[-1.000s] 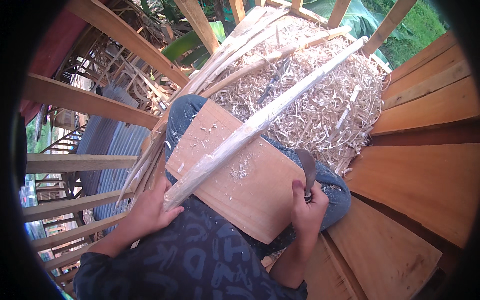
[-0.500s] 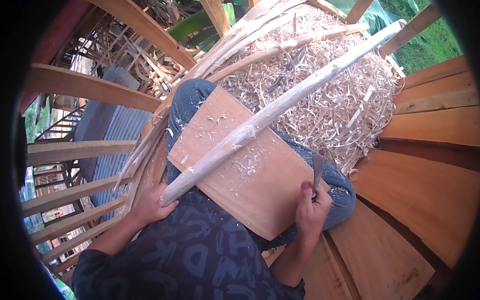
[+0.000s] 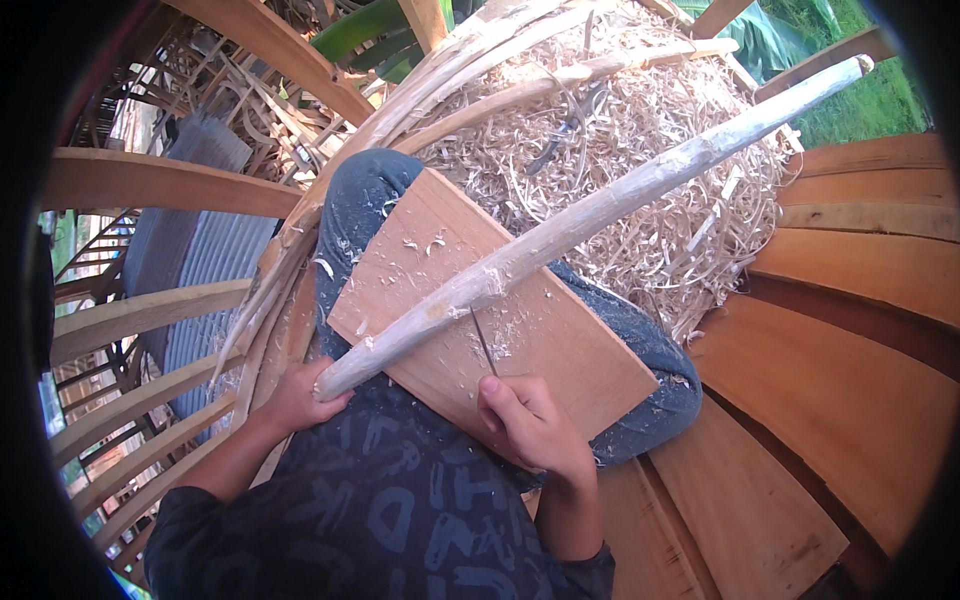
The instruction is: The person sits cross-legged and uses a curved knife to shave a long wooden stick held between the legs. Wood shavings accumulate on the lap and surrounding area as the person repeatedly strokes the blade along the stick.
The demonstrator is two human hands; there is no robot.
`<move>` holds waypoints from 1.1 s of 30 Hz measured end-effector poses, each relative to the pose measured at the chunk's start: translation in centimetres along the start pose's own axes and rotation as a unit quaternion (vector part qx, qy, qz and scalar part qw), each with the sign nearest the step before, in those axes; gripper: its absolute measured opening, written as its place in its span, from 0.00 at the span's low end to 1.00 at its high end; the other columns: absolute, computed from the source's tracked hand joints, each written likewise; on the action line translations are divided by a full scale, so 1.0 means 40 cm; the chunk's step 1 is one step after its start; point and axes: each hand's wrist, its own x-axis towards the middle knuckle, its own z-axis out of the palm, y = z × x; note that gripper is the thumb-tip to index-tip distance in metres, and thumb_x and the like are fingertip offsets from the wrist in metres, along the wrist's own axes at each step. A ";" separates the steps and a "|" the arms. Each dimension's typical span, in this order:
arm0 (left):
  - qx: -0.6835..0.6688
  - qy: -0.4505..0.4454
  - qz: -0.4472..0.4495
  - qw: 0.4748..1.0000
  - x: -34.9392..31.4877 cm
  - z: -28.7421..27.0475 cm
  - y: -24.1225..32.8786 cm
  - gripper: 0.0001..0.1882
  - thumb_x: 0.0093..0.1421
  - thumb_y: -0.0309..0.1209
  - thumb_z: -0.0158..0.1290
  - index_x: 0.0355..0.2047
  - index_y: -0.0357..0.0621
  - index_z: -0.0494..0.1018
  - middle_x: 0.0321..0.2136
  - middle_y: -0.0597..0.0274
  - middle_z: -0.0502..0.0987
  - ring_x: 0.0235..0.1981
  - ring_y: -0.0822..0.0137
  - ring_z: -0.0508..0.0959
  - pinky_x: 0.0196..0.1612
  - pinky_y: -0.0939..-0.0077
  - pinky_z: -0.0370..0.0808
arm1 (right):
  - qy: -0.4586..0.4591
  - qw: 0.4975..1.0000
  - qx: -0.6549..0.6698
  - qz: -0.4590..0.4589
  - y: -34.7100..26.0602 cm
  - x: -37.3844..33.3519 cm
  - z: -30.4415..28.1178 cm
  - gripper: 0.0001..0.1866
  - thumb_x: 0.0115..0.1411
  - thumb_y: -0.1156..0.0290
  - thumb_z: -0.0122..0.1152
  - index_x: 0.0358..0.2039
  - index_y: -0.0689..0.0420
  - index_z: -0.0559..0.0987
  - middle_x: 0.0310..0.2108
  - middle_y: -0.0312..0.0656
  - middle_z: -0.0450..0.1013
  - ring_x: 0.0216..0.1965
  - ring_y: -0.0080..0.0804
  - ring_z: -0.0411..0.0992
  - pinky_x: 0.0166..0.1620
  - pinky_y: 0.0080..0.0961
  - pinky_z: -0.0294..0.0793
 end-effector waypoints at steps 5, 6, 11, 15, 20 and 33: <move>-0.053 -0.051 0.007 0.997 0.024 -0.012 -0.038 0.14 0.44 0.32 0.61 0.29 0.40 0.71 0.23 0.51 0.77 0.26 0.52 0.78 0.29 0.66 0.73 | 0.005 0.996 -0.053 0.073 -0.019 0.071 0.027 0.29 0.66 0.51 0.39 0.16 0.60 0.68 0.08 0.33 0.59 0.10 0.18 0.60 0.13 0.17 0.56; -0.070 -0.063 0.005 0.996 0.029 -0.020 -0.039 0.14 0.44 0.32 0.61 0.29 0.40 0.71 0.23 0.51 0.77 0.26 0.52 0.78 0.29 0.66 0.73 | 0.029 0.995 -0.039 0.084 -0.033 0.076 0.035 0.28 0.66 0.53 0.40 0.16 0.61 0.69 0.08 0.33 0.60 0.10 0.17 0.60 0.13 0.17 0.56; -0.126 -0.105 0.002 0.986 0.049 -0.013 -0.062 0.16 0.43 0.33 0.61 0.30 0.40 0.72 0.23 0.49 0.77 0.26 0.50 0.78 0.30 0.65 0.74 | 0.182 0.971 -0.156 -0.002 -0.047 0.083 0.038 0.24 0.66 0.60 0.46 0.16 0.62 0.72 0.09 0.33 0.63 0.12 0.17 0.62 0.16 0.19 0.57; -0.126 -0.127 0.001 0.984 0.068 -0.010 -0.044 0.17 0.43 0.35 0.61 0.31 0.39 0.72 0.23 0.48 0.77 0.27 0.49 0.78 0.31 0.64 0.74 | 0.266 0.945 -0.184 -0.040 -0.046 0.073 0.039 0.24 0.66 0.62 0.44 0.15 0.62 0.71 0.10 0.33 0.62 0.14 0.17 0.60 0.18 0.19 0.57; -0.111 -0.139 0.005 0.984 0.078 -0.006 -0.045 0.16 0.43 0.35 0.61 0.30 0.39 0.71 0.23 0.47 0.76 0.27 0.49 0.78 0.30 0.63 0.74 | 0.249 0.936 -0.242 -0.059 -0.023 0.058 0.032 0.28 0.68 0.57 0.37 0.13 0.58 0.67 0.08 0.31 0.59 0.10 0.16 0.59 0.14 0.16 0.55; -0.105 -0.130 0.015 0.986 0.084 0.000 -0.046 0.16 0.43 0.33 0.61 0.30 0.37 0.73 0.21 0.50 0.77 0.24 0.54 0.79 0.29 0.69 0.75 | 0.198 0.952 -0.229 -0.034 -0.027 0.041 0.030 0.27 0.68 0.58 0.40 0.13 0.59 0.66 0.08 0.30 0.59 0.11 0.16 0.58 0.16 0.17 0.55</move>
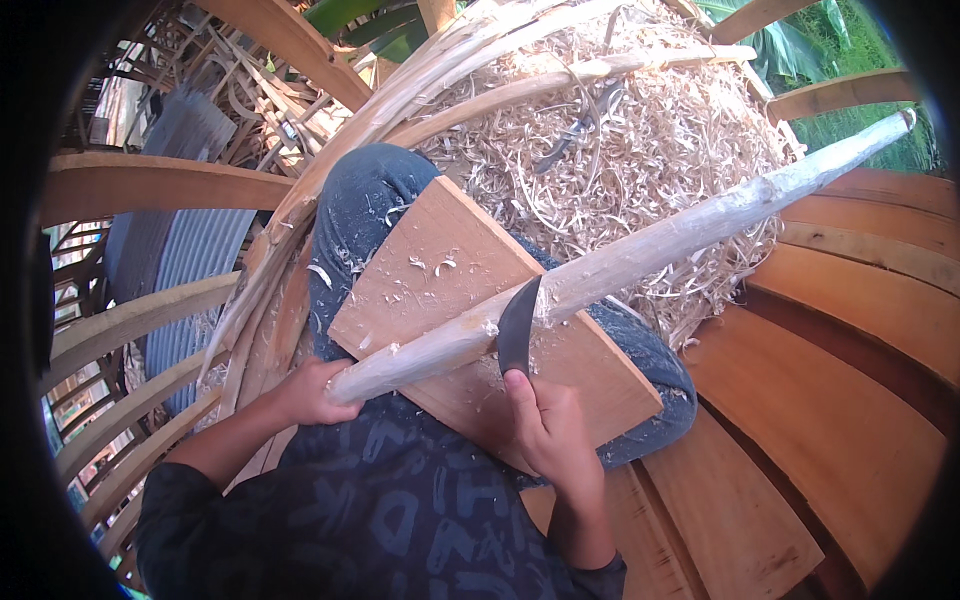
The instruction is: The person sits cross-legged and uses a curved knife to shave a long wooden stick held between the legs. Wood shavings accumulate on the lap and surrounding area as the person repeatedly strokes the blade along the stick.
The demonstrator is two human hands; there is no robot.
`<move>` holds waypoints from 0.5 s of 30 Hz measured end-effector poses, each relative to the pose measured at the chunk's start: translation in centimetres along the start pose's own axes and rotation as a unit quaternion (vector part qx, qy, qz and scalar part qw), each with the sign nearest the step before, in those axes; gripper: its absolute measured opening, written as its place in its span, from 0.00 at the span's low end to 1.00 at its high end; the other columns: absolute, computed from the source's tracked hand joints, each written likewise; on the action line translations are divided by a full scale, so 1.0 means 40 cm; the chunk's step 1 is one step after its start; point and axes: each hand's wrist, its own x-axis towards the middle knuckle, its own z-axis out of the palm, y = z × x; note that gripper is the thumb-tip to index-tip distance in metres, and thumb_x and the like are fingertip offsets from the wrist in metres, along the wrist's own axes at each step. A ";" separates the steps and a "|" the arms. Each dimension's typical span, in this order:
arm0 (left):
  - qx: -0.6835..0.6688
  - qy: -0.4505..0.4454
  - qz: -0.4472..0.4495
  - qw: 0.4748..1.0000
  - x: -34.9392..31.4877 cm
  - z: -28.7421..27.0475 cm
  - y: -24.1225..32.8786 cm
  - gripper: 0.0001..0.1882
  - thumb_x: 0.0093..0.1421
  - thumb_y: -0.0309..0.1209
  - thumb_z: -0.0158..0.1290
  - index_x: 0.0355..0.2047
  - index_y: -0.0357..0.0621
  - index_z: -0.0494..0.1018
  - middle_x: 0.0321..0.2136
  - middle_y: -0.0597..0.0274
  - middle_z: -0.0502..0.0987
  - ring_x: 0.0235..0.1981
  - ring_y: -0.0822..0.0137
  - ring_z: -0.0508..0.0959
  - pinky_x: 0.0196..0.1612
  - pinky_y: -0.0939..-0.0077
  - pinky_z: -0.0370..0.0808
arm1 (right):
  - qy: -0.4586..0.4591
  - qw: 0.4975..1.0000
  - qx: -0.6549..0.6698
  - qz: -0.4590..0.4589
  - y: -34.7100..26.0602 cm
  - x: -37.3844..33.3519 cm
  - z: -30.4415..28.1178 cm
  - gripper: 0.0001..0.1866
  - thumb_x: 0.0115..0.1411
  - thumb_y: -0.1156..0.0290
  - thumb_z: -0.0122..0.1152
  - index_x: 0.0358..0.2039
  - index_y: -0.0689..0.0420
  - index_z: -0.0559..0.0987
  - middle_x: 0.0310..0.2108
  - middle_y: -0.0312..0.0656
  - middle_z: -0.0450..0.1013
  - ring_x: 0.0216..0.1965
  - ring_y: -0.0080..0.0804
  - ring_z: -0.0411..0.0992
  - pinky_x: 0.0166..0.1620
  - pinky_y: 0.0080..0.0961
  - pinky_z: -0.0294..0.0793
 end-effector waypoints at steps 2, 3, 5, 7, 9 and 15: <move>0.003 0.001 -0.002 1.000 -0.001 0.004 -0.006 0.16 0.42 0.33 0.61 0.30 0.37 0.74 0.21 0.51 0.77 0.24 0.56 0.80 0.30 0.70 0.75 | -0.006 1.000 0.012 -0.010 0.005 0.000 0.003 0.27 0.68 0.59 0.40 0.13 0.59 0.67 0.08 0.30 0.59 0.12 0.16 0.58 0.16 0.17 0.55; -0.005 0.001 -0.003 1.000 -0.001 0.005 -0.005 0.17 0.42 0.33 0.62 0.31 0.37 0.74 0.22 0.52 0.77 0.24 0.57 0.80 0.30 0.71 0.75 | -0.009 1.000 0.018 -0.015 0.007 0.001 0.003 0.27 0.68 0.59 0.40 0.14 0.59 0.67 0.09 0.30 0.59 0.12 0.16 0.59 0.16 0.18 0.55; -0.013 0.001 0.000 1.000 0.000 0.003 -0.001 0.17 0.42 0.33 0.62 0.31 0.37 0.74 0.22 0.52 0.78 0.25 0.57 0.80 0.31 0.71 0.75 | -0.017 0.999 0.029 -0.014 0.013 0.003 -0.004 0.26 0.67 0.59 0.41 0.14 0.59 0.67 0.09 0.31 0.59 0.12 0.16 0.58 0.16 0.17 0.55; -0.020 0.007 0.006 1.000 0.000 0.006 0.002 0.17 0.42 0.34 0.62 0.32 0.37 0.74 0.23 0.52 0.78 0.25 0.57 0.80 0.32 0.71 0.75 | 0.000 0.998 0.064 -0.021 0.020 0.003 -0.006 0.25 0.68 0.59 0.40 0.15 0.59 0.66 0.10 0.32 0.59 0.11 0.16 0.58 0.15 0.17 0.55; -0.007 0.005 0.005 1.000 0.002 0.005 0.010 0.17 0.43 0.33 0.61 0.32 0.38 0.74 0.25 0.51 0.78 0.28 0.54 0.80 0.32 0.69 0.76 | 0.043 0.991 0.120 -0.036 0.027 -0.002 -0.002 0.25 0.68 0.58 0.39 0.15 0.58 0.65 0.11 0.32 0.59 0.11 0.17 0.57 0.15 0.17 0.55; 0.006 0.017 0.021 1.000 0.005 0.010 -0.002 0.17 0.42 0.34 0.62 0.31 0.39 0.74 0.23 0.50 0.78 0.27 0.53 0.79 0.31 0.68 0.76 | 0.163 0.868 0.462 -0.084 -0.017 -0.004 -0.013 0.25 0.68 0.56 0.38 0.15 0.55 0.64 0.12 0.31 0.60 0.13 0.21 0.61 0.16 0.17 0.59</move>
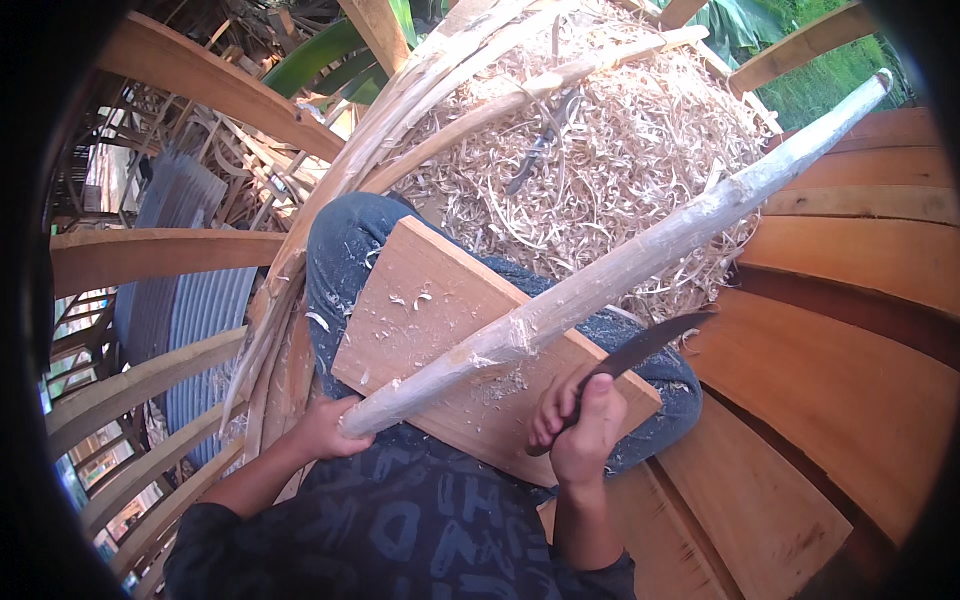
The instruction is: The person sits cross-legged and uses a curved knife to shave a long wooden stick held between the legs. Wood shavings accumulate on the lap and surrounding area as the person repeatedly strokes the blade along the stick.
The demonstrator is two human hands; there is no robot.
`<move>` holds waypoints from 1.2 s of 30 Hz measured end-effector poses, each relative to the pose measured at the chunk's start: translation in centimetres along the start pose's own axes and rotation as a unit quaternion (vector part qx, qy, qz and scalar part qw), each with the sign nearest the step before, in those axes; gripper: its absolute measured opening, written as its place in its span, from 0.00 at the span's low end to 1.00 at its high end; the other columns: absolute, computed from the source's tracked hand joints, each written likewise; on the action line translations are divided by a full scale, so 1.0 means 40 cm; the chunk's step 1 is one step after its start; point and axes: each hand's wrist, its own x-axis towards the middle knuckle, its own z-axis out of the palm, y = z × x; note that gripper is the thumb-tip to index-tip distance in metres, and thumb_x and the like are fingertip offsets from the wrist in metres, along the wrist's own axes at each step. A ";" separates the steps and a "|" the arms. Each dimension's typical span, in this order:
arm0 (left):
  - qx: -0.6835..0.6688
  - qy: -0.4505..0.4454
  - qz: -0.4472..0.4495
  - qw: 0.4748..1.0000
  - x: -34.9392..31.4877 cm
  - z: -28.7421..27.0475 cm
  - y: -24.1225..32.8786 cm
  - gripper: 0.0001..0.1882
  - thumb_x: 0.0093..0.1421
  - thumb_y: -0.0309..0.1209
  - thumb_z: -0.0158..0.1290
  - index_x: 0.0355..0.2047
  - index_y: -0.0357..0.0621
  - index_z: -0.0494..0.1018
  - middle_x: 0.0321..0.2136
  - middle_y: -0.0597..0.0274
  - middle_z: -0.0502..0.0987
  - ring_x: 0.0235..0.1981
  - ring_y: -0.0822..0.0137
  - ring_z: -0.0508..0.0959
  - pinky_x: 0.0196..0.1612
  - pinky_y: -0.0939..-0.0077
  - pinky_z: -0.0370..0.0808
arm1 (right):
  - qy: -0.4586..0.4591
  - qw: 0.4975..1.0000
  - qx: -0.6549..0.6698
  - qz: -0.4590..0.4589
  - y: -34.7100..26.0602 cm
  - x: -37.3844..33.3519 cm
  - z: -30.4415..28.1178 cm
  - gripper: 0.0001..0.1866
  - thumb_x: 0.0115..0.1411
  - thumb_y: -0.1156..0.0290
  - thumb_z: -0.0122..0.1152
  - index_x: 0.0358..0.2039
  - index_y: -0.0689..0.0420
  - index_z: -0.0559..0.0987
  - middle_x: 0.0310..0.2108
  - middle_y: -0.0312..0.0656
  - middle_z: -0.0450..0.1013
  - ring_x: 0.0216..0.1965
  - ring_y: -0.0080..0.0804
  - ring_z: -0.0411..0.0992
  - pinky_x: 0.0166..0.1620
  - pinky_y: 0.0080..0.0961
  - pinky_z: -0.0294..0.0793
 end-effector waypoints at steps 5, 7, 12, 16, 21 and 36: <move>0.027 0.004 0.011 1.000 0.001 0.001 -0.004 0.16 0.41 0.34 0.63 0.30 0.40 0.74 0.22 0.51 0.77 0.26 0.52 0.79 0.29 0.67 0.76 | -0.327 0.796 -0.509 0.026 0.059 -0.037 0.023 0.17 0.65 0.65 0.44 0.23 0.64 0.71 0.12 0.42 0.63 0.15 0.26 0.65 0.21 0.26 0.64; 0.026 0.008 0.014 1.000 0.003 0.002 -0.009 0.17 0.41 0.34 0.63 0.30 0.40 0.74 0.22 0.51 0.77 0.26 0.52 0.79 0.29 0.67 0.76 | -0.222 0.863 -0.452 0.042 0.014 -0.040 0.028 0.19 0.66 0.64 0.43 0.21 0.63 0.70 0.11 0.40 0.63 0.13 0.26 0.64 0.19 0.25 0.63; 0.017 -0.002 0.016 1.000 0.009 0.001 -0.014 0.17 0.40 0.34 0.64 0.30 0.40 0.74 0.22 0.51 0.77 0.25 0.52 0.79 0.29 0.67 0.76 | -0.099 0.948 -0.301 -0.013 0.020 -0.055 0.008 0.24 0.68 0.58 0.36 0.17 0.58 0.65 0.11 0.35 0.62 0.11 0.21 0.60 0.15 0.20 0.57; 0.009 -0.002 0.023 1.000 0.009 0.003 -0.025 0.17 0.40 0.34 0.64 0.30 0.40 0.74 0.22 0.52 0.78 0.25 0.53 0.79 0.29 0.67 0.76 | -0.301 0.761 -0.572 0.056 0.056 -0.071 0.010 0.17 0.64 0.65 0.44 0.23 0.62 0.71 0.14 0.50 0.67 0.17 0.46 0.67 0.23 0.30 0.66; -0.002 -0.008 0.027 1.000 0.017 -0.003 -0.024 0.16 0.40 0.34 0.64 0.29 0.40 0.75 0.22 0.51 0.77 0.25 0.53 0.79 0.28 0.68 0.76 | -0.014 0.946 -0.323 -0.016 0.001 -0.079 0.007 0.22 0.67 0.63 0.38 0.19 0.62 0.68 0.11 0.35 0.63 0.14 0.20 0.63 0.18 0.21 0.59; 0.022 -0.012 0.048 0.999 0.010 -0.005 -0.048 0.15 0.37 0.32 0.65 0.26 0.39 0.75 0.20 0.54 0.77 0.22 0.57 0.80 0.26 0.71 0.75 | -0.108 0.847 -0.520 0.027 -0.022 -0.067 0.037 0.16 0.63 0.71 0.45 0.20 0.65 0.69 0.11 0.46 0.62 0.12 0.32 0.64 0.20 0.29 0.61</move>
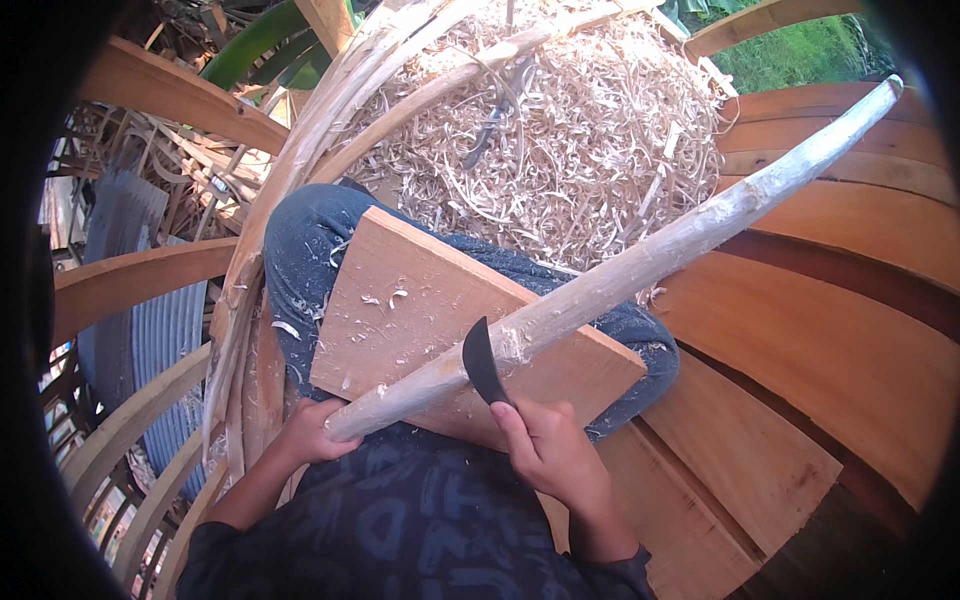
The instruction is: The person sits cross-legged and uses a curved knife to shave a long wooden stick held between the legs. Wood shavings accumulate on the lap and surrounding area as the person repeatedly strokes the blade along the stick.
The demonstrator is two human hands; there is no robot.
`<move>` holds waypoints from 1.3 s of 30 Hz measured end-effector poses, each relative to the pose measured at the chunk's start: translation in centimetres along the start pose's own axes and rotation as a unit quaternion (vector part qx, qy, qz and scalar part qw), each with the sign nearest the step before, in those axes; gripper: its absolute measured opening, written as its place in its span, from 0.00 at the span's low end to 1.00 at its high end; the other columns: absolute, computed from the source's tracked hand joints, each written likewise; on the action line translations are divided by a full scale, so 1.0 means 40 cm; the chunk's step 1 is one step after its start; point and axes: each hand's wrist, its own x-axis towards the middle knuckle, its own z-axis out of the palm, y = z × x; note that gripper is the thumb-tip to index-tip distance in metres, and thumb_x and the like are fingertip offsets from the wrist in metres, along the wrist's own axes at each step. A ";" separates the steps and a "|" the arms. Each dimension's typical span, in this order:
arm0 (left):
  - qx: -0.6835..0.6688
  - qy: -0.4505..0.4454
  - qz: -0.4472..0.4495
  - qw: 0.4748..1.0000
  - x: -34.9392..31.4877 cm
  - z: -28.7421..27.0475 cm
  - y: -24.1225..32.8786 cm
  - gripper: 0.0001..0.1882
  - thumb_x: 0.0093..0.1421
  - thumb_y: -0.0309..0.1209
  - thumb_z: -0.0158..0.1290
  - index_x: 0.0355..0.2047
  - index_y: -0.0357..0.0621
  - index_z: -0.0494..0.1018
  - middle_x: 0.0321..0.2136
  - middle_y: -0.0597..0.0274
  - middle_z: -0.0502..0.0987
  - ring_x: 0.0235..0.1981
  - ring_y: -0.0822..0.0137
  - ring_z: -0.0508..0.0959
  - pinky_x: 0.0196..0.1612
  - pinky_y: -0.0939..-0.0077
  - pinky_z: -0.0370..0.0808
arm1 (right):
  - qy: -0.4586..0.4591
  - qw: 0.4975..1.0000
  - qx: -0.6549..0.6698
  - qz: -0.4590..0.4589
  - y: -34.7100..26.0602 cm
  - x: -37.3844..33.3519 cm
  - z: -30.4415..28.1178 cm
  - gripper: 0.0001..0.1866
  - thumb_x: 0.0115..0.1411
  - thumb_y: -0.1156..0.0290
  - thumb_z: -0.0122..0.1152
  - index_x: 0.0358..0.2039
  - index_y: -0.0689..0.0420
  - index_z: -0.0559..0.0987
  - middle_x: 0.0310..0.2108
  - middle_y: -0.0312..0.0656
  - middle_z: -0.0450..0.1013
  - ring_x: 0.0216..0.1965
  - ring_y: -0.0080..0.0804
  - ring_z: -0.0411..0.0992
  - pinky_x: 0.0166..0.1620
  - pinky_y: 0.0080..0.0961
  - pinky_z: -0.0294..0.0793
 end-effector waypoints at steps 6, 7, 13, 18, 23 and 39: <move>-0.051 0.011 0.024 0.998 0.014 0.009 -0.015 0.15 0.37 0.32 0.65 0.26 0.40 0.75 0.19 0.54 0.77 0.22 0.56 0.80 0.25 0.71 0.76 | 0.156 0.961 0.209 -0.092 -0.002 -0.007 0.003 0.24 0.67 0.56 0.37 0.18 0.59 0.63 0.09 0.35 0.57 0.09 0.21 0.54 0.13 0.19 0.56; -0.052 0.011 0.024 0.998 0.014 0.007 -0.015 0.15 0.37 0.32 0.65 0.26 0.40 0.75 0.19 0.54 0.77 0.22 0.56 0.80 0.25 0.71 0.76 | 0.168 0.947 0.249 -0.116 -0.005 -0.005 0.006 0.25 0.67 0.53 0.36 0.21 0.59 0.61 0.09 0.35 0.55 0.08 0.20 0.53 0.11 0.18 0.56; -0.051 0.018 0.028 0.998 0.011 0.011 -0.019 0.16 0.37 0.32 0.65 0.26 0.40 0.75 0.19 0.54 0.77 0.22 0.57 0.80 0.25 0.71 0.76 | 0.071 0.993 0.073 -0.051 0.008 -0.013 0.013 0.25 0.67 0.58 0.37 0.16 0.59 0.65 0.09 0.35 0.60 0.09 0.22 0.57 0.13 0.18 0.56; -0.041 0.014 0.022 0.999 0.010 0.008 -0.012 0.16 0.37 0.32 0.65 0.27 0.39 0.75 0.19 0.54 0.77 0.22 0.56 0.80 0.26 0.71 0.76 | 0.048 0.999 0.004 0.001 -0.007 -0.014 -0.014 0.22 0.65 0.65 0.44 0.16 0.64 0.69 0.09 0.43 0.63 0.10 0.30 0.62 0.17 0.26 0.58; -0.040 0.016 0.013 0.999 0.016 0.009 -0.004 0.16 0.36 0.32 0.65 0.26 0.40 0.75 0.19 0.55 0.77 0.21 0.58 0.79 0.26 0.71 0.75 | 0.084 0.991 0.102 0.017 -0.024 -0.025 -0.021 0.17 0.63 0.66 0.48 0.22 0.66 0.71 0.13 0.54 0.62 0.13 0.40 0.67 0.21 0.31 0.64; -0.023 0.010 -0.006 1.000 0.005 0.012 0.002 0.15 0.37 0.34 0.64 0.26 0.41 0.75 0.20 0.55 0.77 0.22 0.57 0.79 0.27 0.71 0.74 | 0.078 0.990 0.114 0.037 0.031 -0.028 -0.020 0.20 0.65 0.67 0.46 0.16 0.64 0.68 0.10 0.39 0.63 0.11 0.24 0.60 0.17 0.24 0.57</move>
